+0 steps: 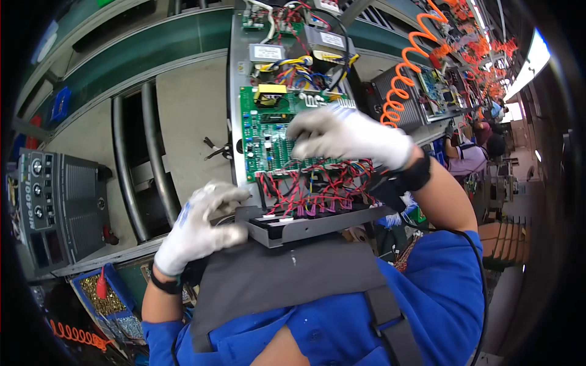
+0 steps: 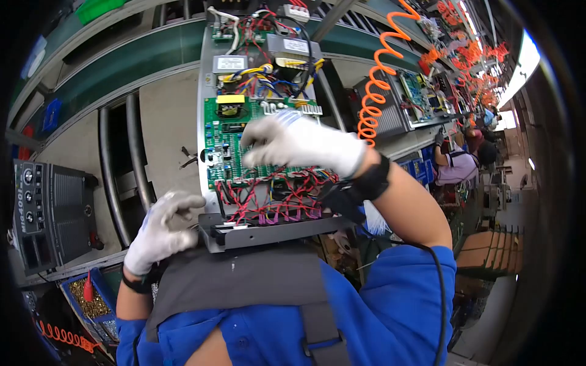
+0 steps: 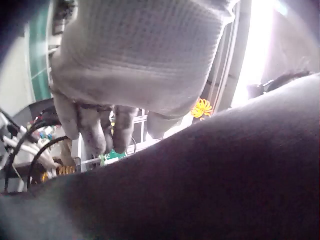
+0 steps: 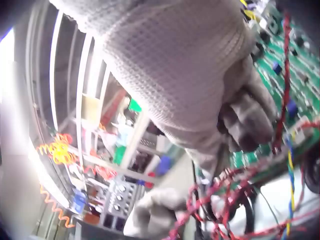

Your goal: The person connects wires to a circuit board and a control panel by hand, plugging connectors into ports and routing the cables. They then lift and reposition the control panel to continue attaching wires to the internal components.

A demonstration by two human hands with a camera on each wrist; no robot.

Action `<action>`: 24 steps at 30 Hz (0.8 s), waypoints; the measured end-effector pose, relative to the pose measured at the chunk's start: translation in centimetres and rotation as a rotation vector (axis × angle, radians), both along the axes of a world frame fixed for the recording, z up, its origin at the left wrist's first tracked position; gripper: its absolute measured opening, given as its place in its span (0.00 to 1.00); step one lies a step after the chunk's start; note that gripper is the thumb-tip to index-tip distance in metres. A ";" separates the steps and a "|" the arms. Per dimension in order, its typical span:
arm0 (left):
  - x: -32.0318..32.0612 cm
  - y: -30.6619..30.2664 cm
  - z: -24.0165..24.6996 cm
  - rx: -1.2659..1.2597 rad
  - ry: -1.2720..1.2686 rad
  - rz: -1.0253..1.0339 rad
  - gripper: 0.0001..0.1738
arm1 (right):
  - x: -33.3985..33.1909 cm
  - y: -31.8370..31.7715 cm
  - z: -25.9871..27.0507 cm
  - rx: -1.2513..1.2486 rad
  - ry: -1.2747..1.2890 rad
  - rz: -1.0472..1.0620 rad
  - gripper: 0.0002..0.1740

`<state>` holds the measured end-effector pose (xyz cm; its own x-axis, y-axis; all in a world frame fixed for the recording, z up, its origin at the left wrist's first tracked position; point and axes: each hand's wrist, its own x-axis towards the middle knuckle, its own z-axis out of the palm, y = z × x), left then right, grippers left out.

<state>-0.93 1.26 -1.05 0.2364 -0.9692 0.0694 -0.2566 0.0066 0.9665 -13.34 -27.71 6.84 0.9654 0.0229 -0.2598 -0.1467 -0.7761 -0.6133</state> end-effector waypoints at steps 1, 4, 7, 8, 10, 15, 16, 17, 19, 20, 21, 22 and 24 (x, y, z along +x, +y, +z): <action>-0.2 0.6 1.0 0.071 -0.048 -0.038 0.34 | -1.1 -0.1 3.2 0.048 0.052 -0.191 0.25; -1.7 1.0 0.7 0.033 -0.199 -0.045 0.36 | -7.6 -2.1 8.2 -0.077 0.025 -0.231 0.29; -2.6 0.3 0.2 0.001 -0.492 -0.074 0.22 | -13.8 -0.4 9.4 -0.177 0.174 -0.082 0.44; -2.5 0.1 -0.1 -0.005 -0.478 -0.093 0.22 | -15.3 0.9 8.7 -0.214 0.219 -0.130 0.44; -2.3 -0.2 -0.1 -0.033 -0.461 -0.099 0.19 | -18.0 3.4 6.0 -0.253 0.263 -0.272 0.42; -1.4 -0.5 0.6 0.013 -0.436 -0.210 0.17 | -20.1 5.1 3.4 -0.320 0.187 -0.475 0.28; -1.5 -0.5 0.8 0.029 -0.429 -0.225 0.16 | -19.8 5.0 4.3 -0.336 0.143 -0.481 0.25; -2.0 -0.6 1.0 0.042 -0.435 -0.233 0.16 | -19.9 4.6 4.7 -0.346 0.146 -0.483 0.25; -3.3 -1.1 1.3 -0.042 -0.461 -0.110 0.16 | -19.8 3.5 5.0 -0.381 0.065 -0.428 0.26; -3.7 -1.0 1.1 0.033 -0.473 -0.120 0.15 | -19.7 2.7 5.2 -0.368 0.057 -0.415 0.26; -4.1 -0.9 1.0 0.052 -0.480 -0.107 0.15 | -19.4 2.0 5.4 -0.363 0.143 -0.340 0.26; -4.6 -0.9 0.9 0.088 -0.466 -0.066 0.13 | -19.2 1.1 5.3 -0.360 0.224 -0.263 0.26; -5.4 -0.3 0.3 0.157 -0.454 0.026 0.14 | -19.4 -0.2 4.8 -0.304 0.151 -0.178 0.27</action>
